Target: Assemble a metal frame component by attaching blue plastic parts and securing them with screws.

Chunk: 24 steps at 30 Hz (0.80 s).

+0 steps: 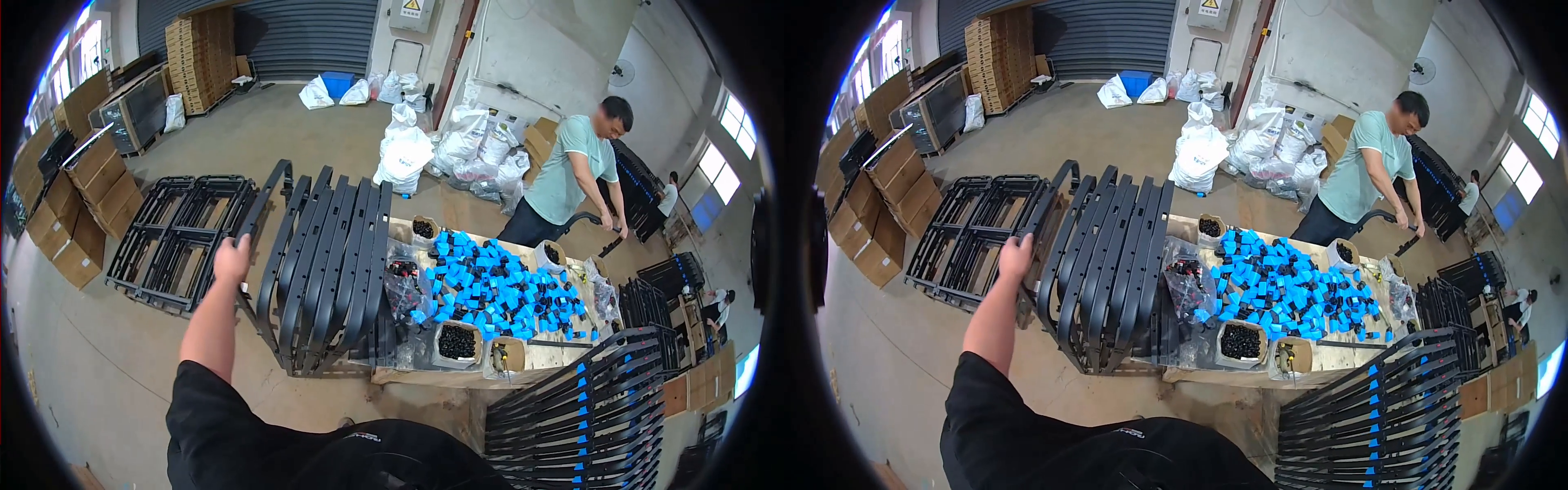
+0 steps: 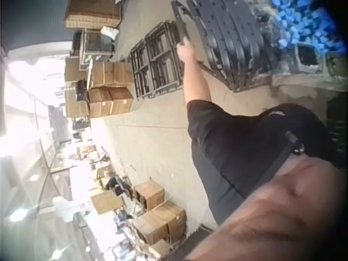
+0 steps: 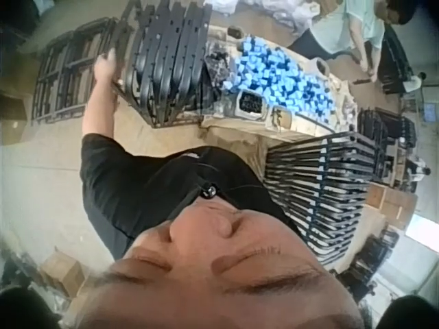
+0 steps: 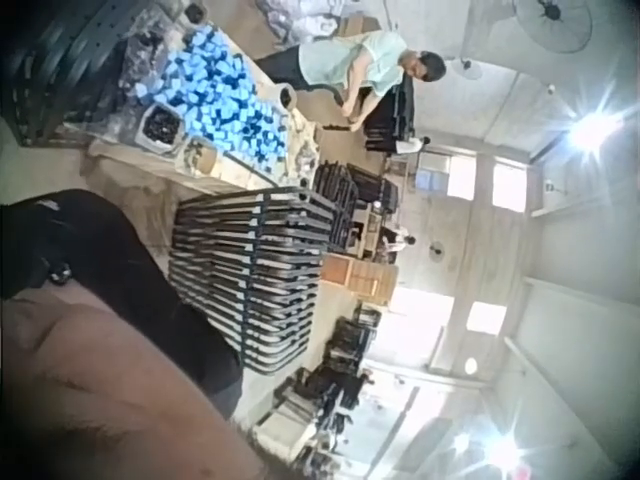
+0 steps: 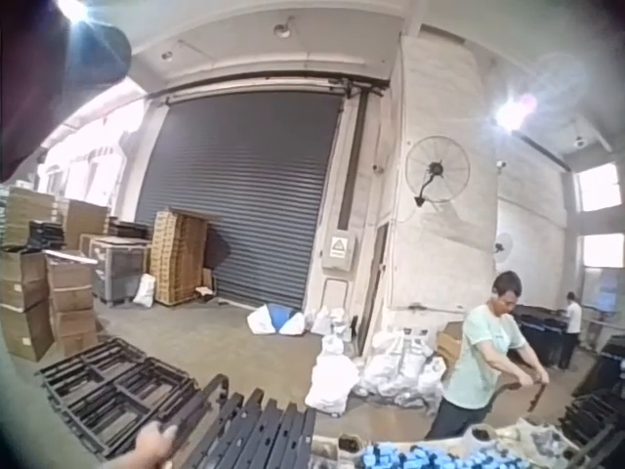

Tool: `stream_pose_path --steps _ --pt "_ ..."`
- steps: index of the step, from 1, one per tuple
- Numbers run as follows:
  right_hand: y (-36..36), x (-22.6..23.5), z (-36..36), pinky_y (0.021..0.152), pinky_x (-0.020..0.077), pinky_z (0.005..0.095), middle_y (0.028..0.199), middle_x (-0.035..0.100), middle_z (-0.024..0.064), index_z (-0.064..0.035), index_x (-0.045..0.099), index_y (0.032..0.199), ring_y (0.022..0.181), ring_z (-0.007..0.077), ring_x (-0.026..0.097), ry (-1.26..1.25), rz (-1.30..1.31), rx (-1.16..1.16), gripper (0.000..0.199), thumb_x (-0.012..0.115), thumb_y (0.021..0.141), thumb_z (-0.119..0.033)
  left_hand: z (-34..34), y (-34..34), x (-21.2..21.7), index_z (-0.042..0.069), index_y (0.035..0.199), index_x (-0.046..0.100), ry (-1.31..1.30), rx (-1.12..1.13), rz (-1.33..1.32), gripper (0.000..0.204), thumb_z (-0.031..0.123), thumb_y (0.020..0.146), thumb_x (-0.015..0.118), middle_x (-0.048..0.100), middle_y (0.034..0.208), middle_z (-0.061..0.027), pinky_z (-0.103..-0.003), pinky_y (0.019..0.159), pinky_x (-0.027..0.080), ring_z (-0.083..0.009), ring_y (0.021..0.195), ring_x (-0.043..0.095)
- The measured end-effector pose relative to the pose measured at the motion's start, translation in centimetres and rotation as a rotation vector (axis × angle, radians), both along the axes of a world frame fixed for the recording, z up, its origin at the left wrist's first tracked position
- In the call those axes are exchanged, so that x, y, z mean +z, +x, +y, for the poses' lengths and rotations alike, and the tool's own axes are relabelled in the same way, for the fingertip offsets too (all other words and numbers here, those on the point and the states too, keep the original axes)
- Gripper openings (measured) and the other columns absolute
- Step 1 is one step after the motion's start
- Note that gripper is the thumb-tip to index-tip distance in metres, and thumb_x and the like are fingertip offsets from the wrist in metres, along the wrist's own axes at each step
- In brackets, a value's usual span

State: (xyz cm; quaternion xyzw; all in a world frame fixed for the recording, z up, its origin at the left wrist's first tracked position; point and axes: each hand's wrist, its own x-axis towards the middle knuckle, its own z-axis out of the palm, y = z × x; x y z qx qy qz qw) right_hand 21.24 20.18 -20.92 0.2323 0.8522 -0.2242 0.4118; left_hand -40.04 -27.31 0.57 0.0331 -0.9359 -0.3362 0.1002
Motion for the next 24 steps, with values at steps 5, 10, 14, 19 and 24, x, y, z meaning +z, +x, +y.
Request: stream_pose_path --steps 5,10,14,19,24 --pt "-1.3 0.1 -0.7 0.086 0.0528 0.0488 0.11 0.07 0.0257 0.0029 0.071 0.101 0.104 0.0381 0.068 0.013 0.013 0.004 0.047 0.07 0.084 -0.041 -8.9 -2.8 -0.1 -0.011 0.115 0.066 0.092 -0.029 -0.015 0.069 0.054 0.092 0.063 0.069 0.108 -0.0307 -0.044 0.093 0.05 -0.0415 0.107 0.067" --pt "-1.5 -0.5 0.9 0.086 0.0528 0.0487 0.11 0.069 0.0259 0.0029 0.071 0.102 0.105 0.0382 0.068 0.015 0.032 0.046 0.047 0.07 0.084 -0.041 -14.5 2.2 -0.8 -0.012 0.12 0.063 0.128 0.077 -0.028 0.072 0.052 0.089 0.069 0.072 0.108 -0.0256 -0.04 0.094 0.049 -0.035 0.107 0.067" --pt "0.8 -1.7 1.4 0.086 0.0528 0.0486 0.111 0.069 0.0261 0.0028 0.071 0.102 0.105 0.0382 0.068 -0.018 0.013 0.112 0.047 0.07 0.084 -0.041 -19.2 11.7 0.4 -0.007 0.121 0.058 0.441 0.001 -0.282 0.056 0.032 0.086 0.077 0.063 0.074 -0.0086 -0.033 0.053 0.049 -0.0181 0.057 0.061" --pt "6.1 -3.5 3.1 0.087 0.0527 0.0485 0.111 0.069 0.0263 0.0028 0.071 0.103 0.105 0.0383 0.068 -0.086 -0.028 0.206 0.048 0.071 0.084 -0.041 -21.1 28.3 -2.7 0.0 0.118 0.06 0.608 0.132 -0.364 0.036 0.017 0.088 0.07 0.054 0.063 -0.0021 -0.032 0.044 0.044 -0.0148 0.047 0.052" --pt "8.6 -5.3 5.0 0.087 0.0527 0.0484 0.112 0.069 0.0265 0.0027 0.07 0.104 0.106 0.0384 0.067 -0.141 -0.018 0.253 0.048 0.071 0.083 -0.041 -15.5 47.2 -9.5 0.003 0.112 0.063 0.716 0.355 -0.29 0.026 0.009 0.087 0.066 0.057 0.068 -0.0023 -0.032 0.046 0.047 -0.0149 0.049 0.055"
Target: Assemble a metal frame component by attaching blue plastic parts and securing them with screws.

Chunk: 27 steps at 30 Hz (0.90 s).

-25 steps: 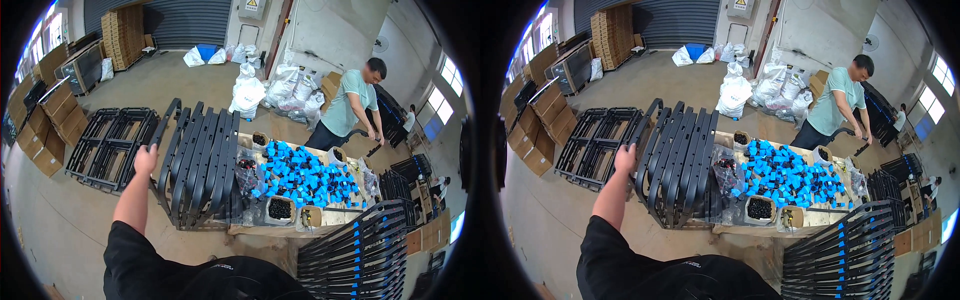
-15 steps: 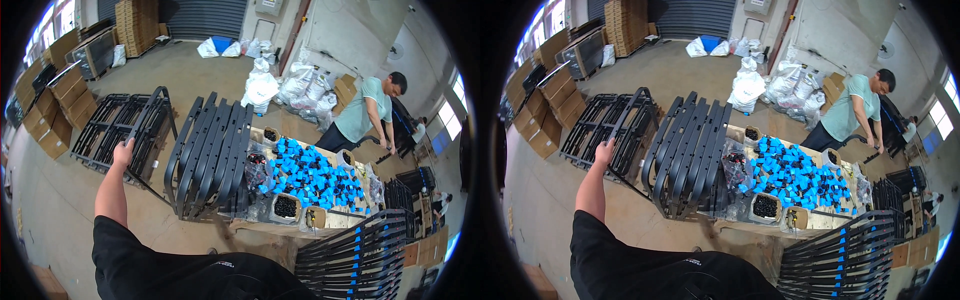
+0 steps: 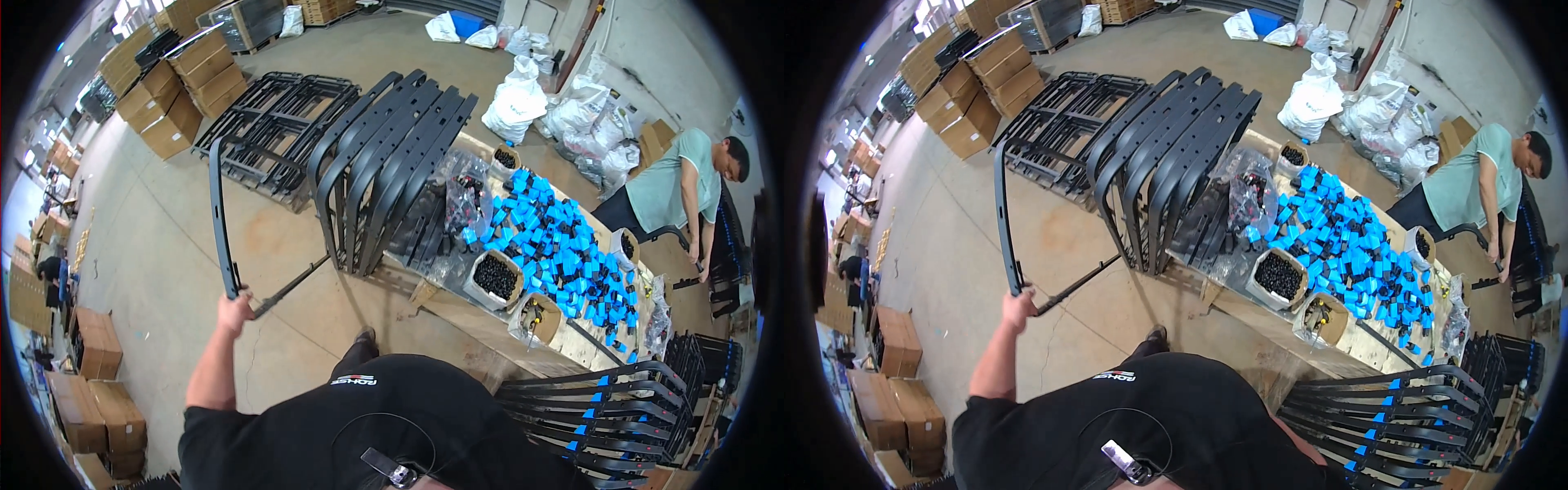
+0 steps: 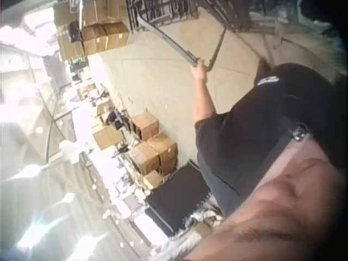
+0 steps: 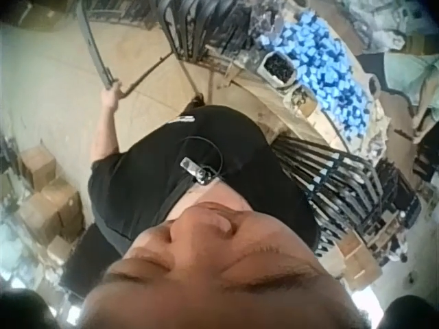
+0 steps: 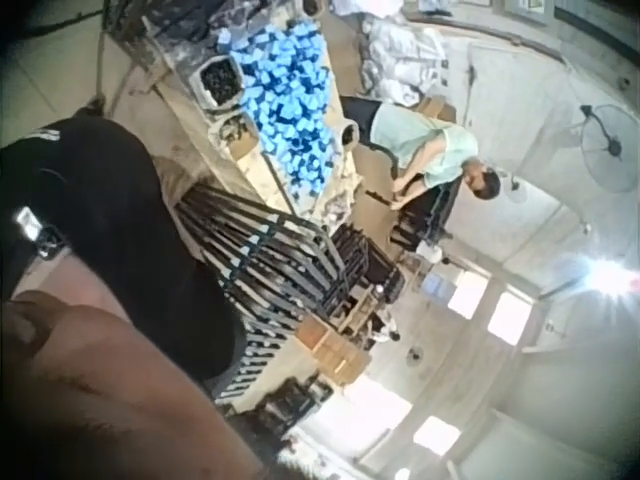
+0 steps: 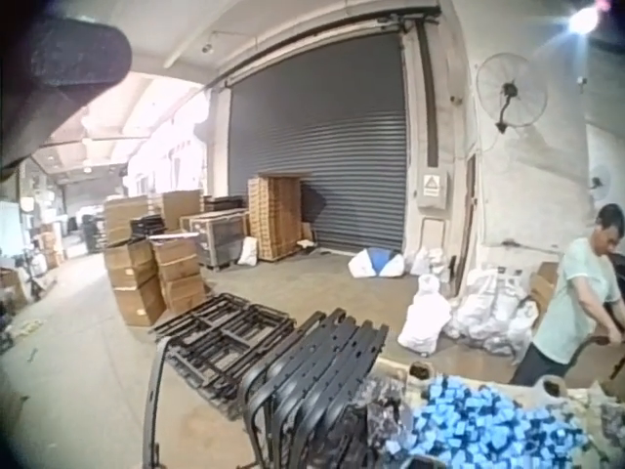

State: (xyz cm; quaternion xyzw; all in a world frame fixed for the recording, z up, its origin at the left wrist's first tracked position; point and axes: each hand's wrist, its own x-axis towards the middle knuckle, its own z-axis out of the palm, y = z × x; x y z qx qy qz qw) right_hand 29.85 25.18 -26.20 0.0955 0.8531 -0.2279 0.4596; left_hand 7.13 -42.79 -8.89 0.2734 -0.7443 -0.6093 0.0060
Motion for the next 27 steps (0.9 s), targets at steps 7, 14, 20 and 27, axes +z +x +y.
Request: stream_pose_path --steps 7,14,20,27 --pt "2.6 -1.0 2.5 0.088 0.0527 0.0483 0.112 0.069 0.0269 0.0026 0.07 0.105 0.106 0.0385 0.067 -0.031 0.006 0.071 0.048 0.071 0.083 -0.041 14.3 15.2 -2.1 0.004 0.106 0.059 0.148 0.238 0.065 0.02 0.014 0.091 0.067 0.055 0.066 -0.0008 -0.03 0.048 0.044 -0.0126 0.053 0.054" --pt "-5.5 8.3 -2.7 0.095 0.0514 0.0462 0.119 0.066 0.0278 0.0001 0.063 0.122 0.113 0.0381 0.065 -0.129 0.317 -0.03 0.061 0.074 0.083 -0.045 30.0 15.8 6.3 0.003 0.099 0.059 0.317 0.023 0.213 0.019 0.02 0.096 0.065 0.064 0.075 -0.0055 -0.03 0.06 0.05 -0.014 0.067 0.062" --pt "-14.6 19.6 -14.3 0.101 0.0484 0.0432 0.122 0.064 0.0225 -0.0037 0.055 0.13 0.12 0.0372 0.06 -0.666 1.012 0.248 0.074 0.085 0.073 -0.041 25.9 16.4 12.4 -0.001 0.11 0.064 -0.673 -0.16 0.403 0.037 0.022 0.084 0.074 0.068 0.102 -0.0157 -0.041 0.089 0.051 -0.0351 0.095 0.064" --pt "-16.8 15.9 -15.6 0.073 0.0477 0.0419 0.084 0.059 0.0146 -0.0063 0.054 0.082 0.083 0.0366 0.06 -0.728 1.076 0.062 0.031 0.079 0.064 -0.01 6.6 19.2 9.9 0.0 0.106 0.063 -0.24 0.295 0.679 0.016 0.011 0.099 0.053 0.06 0.098 -0.0087 -0.032 0.084 0.048 -0.0176 0.094 0.057"
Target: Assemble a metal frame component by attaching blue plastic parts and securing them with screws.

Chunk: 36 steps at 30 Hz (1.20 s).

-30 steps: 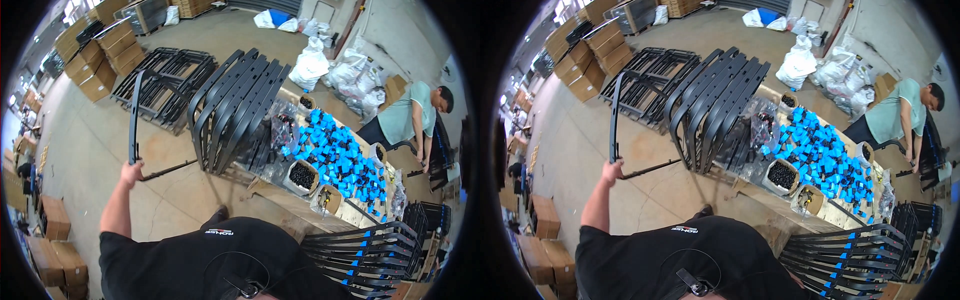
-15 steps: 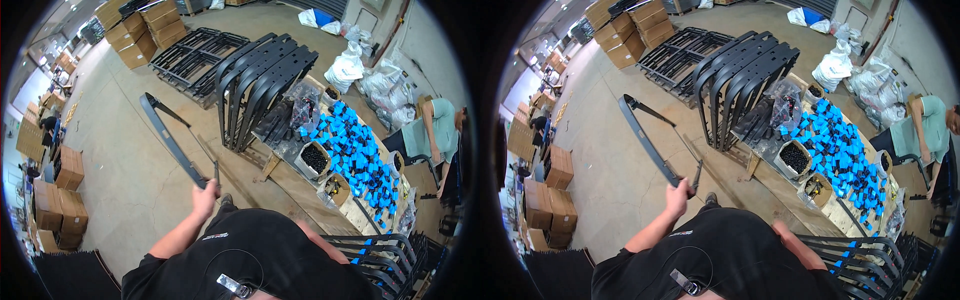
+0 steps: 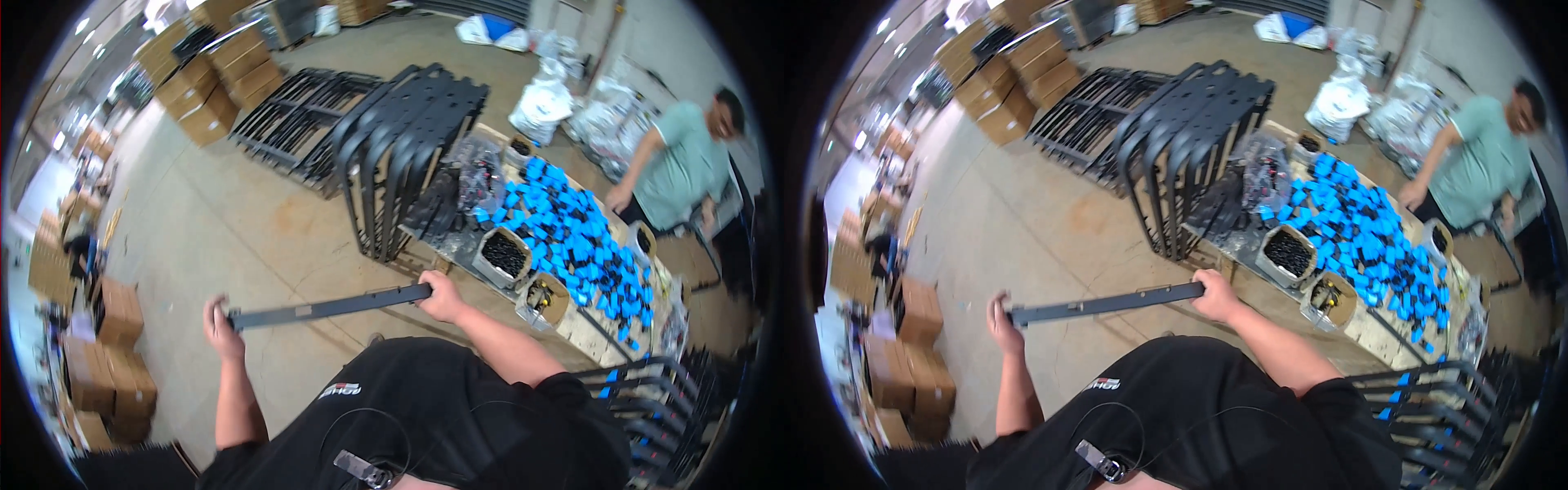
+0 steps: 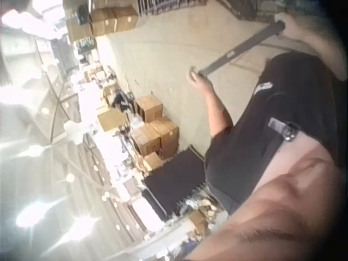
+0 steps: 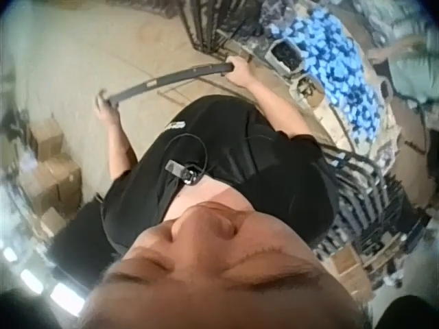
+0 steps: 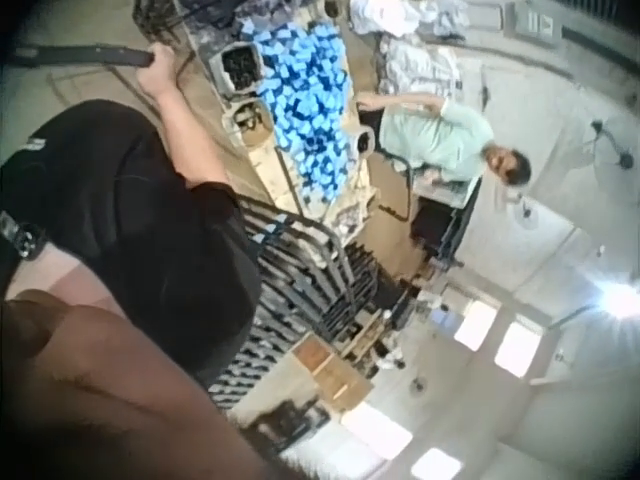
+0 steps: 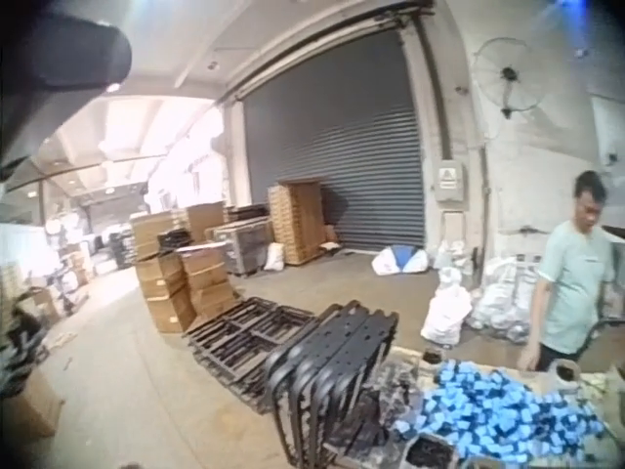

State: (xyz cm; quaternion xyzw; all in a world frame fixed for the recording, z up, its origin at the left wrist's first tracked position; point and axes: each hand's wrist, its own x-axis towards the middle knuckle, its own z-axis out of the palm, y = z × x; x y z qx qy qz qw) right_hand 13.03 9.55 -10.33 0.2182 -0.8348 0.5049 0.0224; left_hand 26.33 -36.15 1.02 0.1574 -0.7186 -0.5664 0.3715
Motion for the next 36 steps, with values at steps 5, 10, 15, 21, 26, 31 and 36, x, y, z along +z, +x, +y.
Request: stream_pose_path --steps 5,10,15,21,26,31,36 --pt "0.2 -1.3 3.5 0.073 0.048 0.0447 0.085 0.061 0.0163 -0.0064 0.056 0.082 0.084 0.0389 0.06 0.058 -0.011 -0.112 0.028 0.079 0.065 -0.012 2.8 -0.8 1.9 0.007 0.073 0.045 -0.223 -0.182 -0.167 0.03 0.016 0.1 0.053 0.042 0.07 0.0024 -0.026 0.061 0.037 -0.0071 0.067 0.038" --pt "6.3 1.9 11.3 0.069 0.0478 0.0442 0.08 0.061 0.0163 -0.0065 0.058 0.078 0.079 0.0382 0.061 0.044 -0.056 -0.249 0.026 0.079 0.065 -0.014 9.3 -3.6 5.8 0.006 0.071 0.044 -0.27 -0.339 -0.152 0.031 0.015 0.099 0.053 0.04 0.068 0.0029 -0.027 0.057 0.03 -0.0066 0.066 0.035" --pt "14.2 7.4 19.4 0.062 0.0434 0.0385 0.07 0.056 0.0114 -0.0053 0.056 0.076 0.067 0.0289 0.056 -0.114 -0.047 -0.519 0.026 0.078 0.063 -0.008 16.9 -9.2 7.4 0.004 0.071 0.049 -0.141 -0.581 -0.14 0.031 0.017 0.099 0.054 0.045 0.069 0.0011 -0.028 0.06 0.031 -0.0077 0.067 0.039" --pt "20.6 11.6 26.4 0.065 0.0422 0.028 0.072 0.053 0.0019 -0.0038 0.053 0.077 0.072 0.0091 0.049 0.026 -0.114 -0.784 0.02 0.071 0.07 0.002 26.4 -13.5 1.3 0.004 0.072 0.052 -0.018 -0.786 -0.157 0.03 0.018 0.099 0.054 0.048 0.071 0.0004 -0.028 0.063 0.032 -0.0085 0.068 0.04" --pt "22.6 9.3 30.3 0.061 0.0416 0.0286 0.068 0.048 0.0007 -0.0042 0.052 0.077 0.068 0.0088 0.046 0.053 -0.117 -0.883 0.024 0.076 0.075 -0.004 33.4 -15.9 -3.5 0.004 0.073 0.056 -0.062 -0.871 -0.248 0.029 0.021 0.097 0.056 0.048 0.071 0.0024 -0.026 0.064 0.032 -0.0071 0.07 0.04" --pt "21.7 8.5 31.5 0.061 0.0428 0.0305 0.067 0.049 0.0025 -0.0038 0.052 0.077 0.067 0.0104 0.046 0.027 -0.196 -0.958 0.023 0.075 0.076 -0.005 36.0 -19.1 -5.6 0.004 0.074 0.056 0.009 -0.924 -0.251 0.029 0.022 0.097 0.057 0.047 0.072 0.0032 -0.026 0.065 0.032 -0.0073 0.071 0.04" --pt "19.1 8.4 32.2 0.061 0.0435 0.0318 0.067 0.05 0.0039 -0.0037 0.054 0.077 0.066 0.0115 0.047 0.072 -0.205 -0.964 0.022 0.075 0.077 -0.008 37.0 -21.7 -5.5 0.004 0.074 0.055 0.03 -0.907 -0.27 0.029 0.022 0.097 0.056 0.047 0.074 0.0051 -0.026 0.065 0.031 -0.0072 0.072 0.039"
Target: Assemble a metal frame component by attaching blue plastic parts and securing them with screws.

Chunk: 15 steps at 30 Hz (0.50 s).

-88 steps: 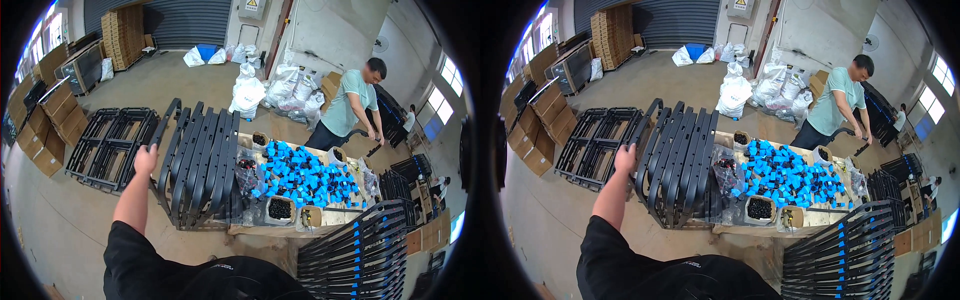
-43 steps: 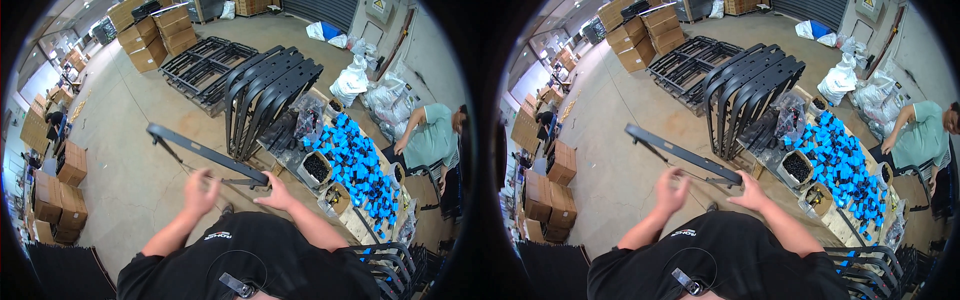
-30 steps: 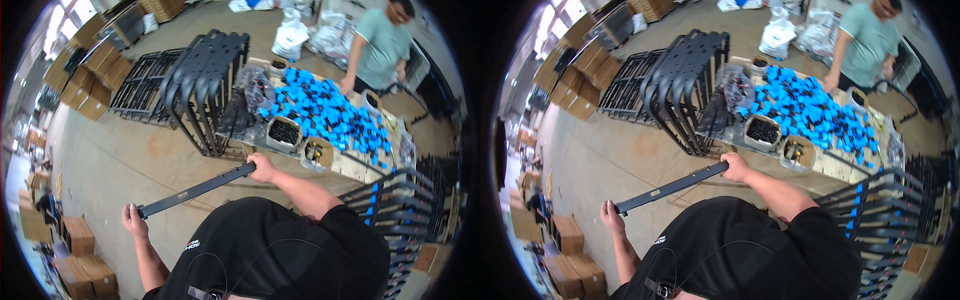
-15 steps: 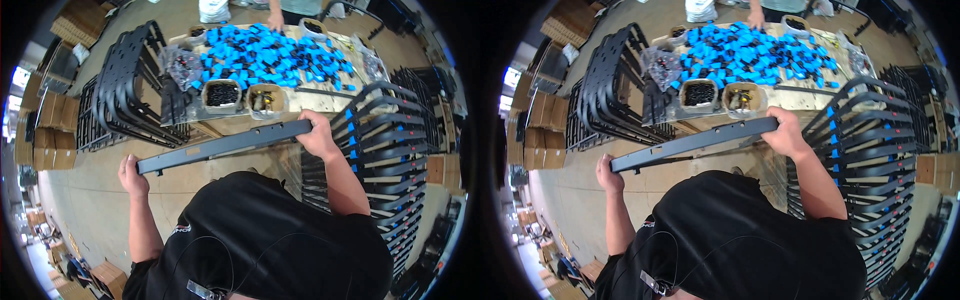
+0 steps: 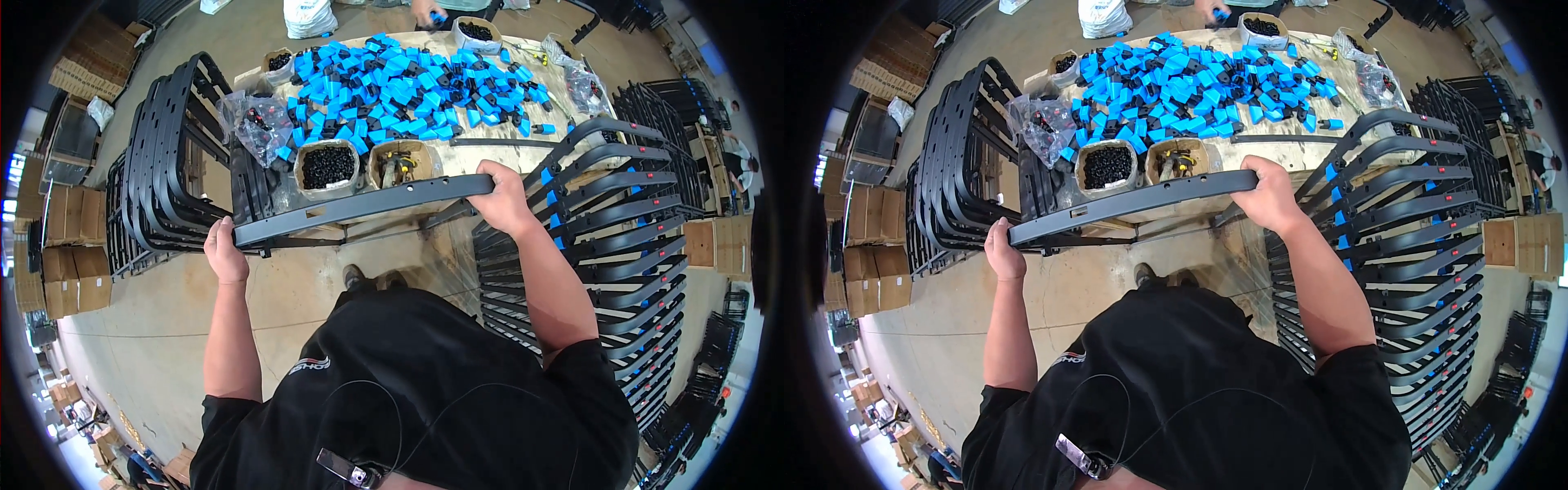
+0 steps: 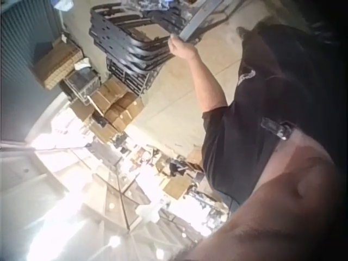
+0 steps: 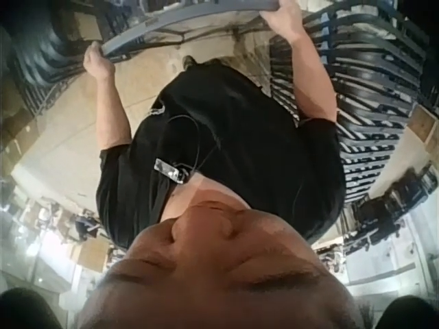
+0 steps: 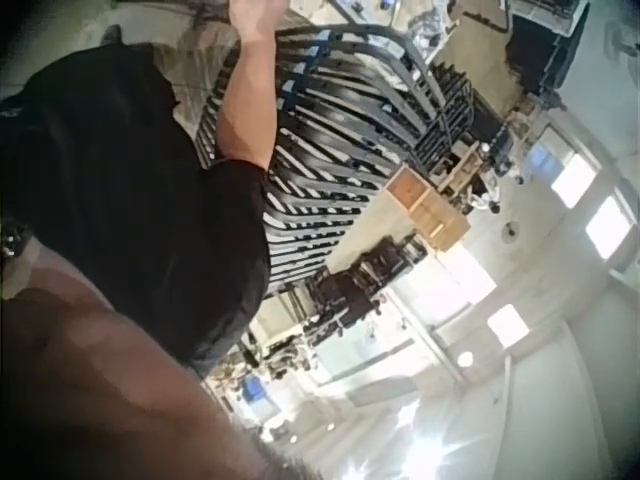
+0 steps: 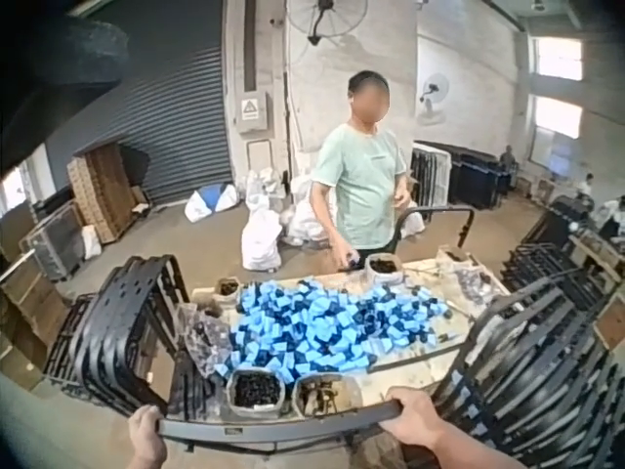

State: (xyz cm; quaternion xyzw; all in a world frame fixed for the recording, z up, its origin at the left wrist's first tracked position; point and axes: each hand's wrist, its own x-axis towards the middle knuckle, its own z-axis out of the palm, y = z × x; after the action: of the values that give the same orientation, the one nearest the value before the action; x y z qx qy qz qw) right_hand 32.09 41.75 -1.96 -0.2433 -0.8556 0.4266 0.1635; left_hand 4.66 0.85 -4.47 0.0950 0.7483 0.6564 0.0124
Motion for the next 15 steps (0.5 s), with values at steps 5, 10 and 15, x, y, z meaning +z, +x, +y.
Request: stream_pose_path --steps 5,10,15 --pt "-2.9 0.1 0.3 0.061 0.0445 0.0334 0.067 0.052 0.0068 -0.003 0.057 0.079 0.064 0.0155 0.05 -0.049 -0.069 -0.051 0.018 0.074 0.076 -0.008 1.2 -3.7 0.9 0.004 0.076 0.057 0.005 -0.042 -0.029 0.029 0.024 0.097 0.058 0.048 0.076 0.0048 -0.025 0.068 0.032 -0.0077 0.074 0.04" --pt "-7.2 -0.7 2.6 0.06 0.044 0.0336 0.068 0.053 0.0052 -0.0039 0.059 0.083 0.064 0.0159 0.05 -0.028 0.038 -0.045 0.015 0.072 0.077 -0.008 2.5 -8.0 0.4 0.005 0.08 0.059 -0.084 -0.097 -0.072 0.035 0.033 0.1 0.054 0.049 0.073 0.0036 -0.027 0.06 0.035 -0.0074 0.068 0.043" --pt "-7.4 -2.3 3.6 0.059 0.0428 0.0333 0.067 0.052 0.0058 -0.0044 0.059 0.085 0.063 0.0158 0.049 -0.029 0.055 -0.083 0.012 0.069 0.078 -0.006 3.1 -8.0 -0.1 0.003 0.071 0.05 -0.057 -0.074 -0.053 0.04 0.03 0.099 0.059 0.04 0.069 0.0055 -0.029 0.06 0.029 -0.0079 0.068 0.034"
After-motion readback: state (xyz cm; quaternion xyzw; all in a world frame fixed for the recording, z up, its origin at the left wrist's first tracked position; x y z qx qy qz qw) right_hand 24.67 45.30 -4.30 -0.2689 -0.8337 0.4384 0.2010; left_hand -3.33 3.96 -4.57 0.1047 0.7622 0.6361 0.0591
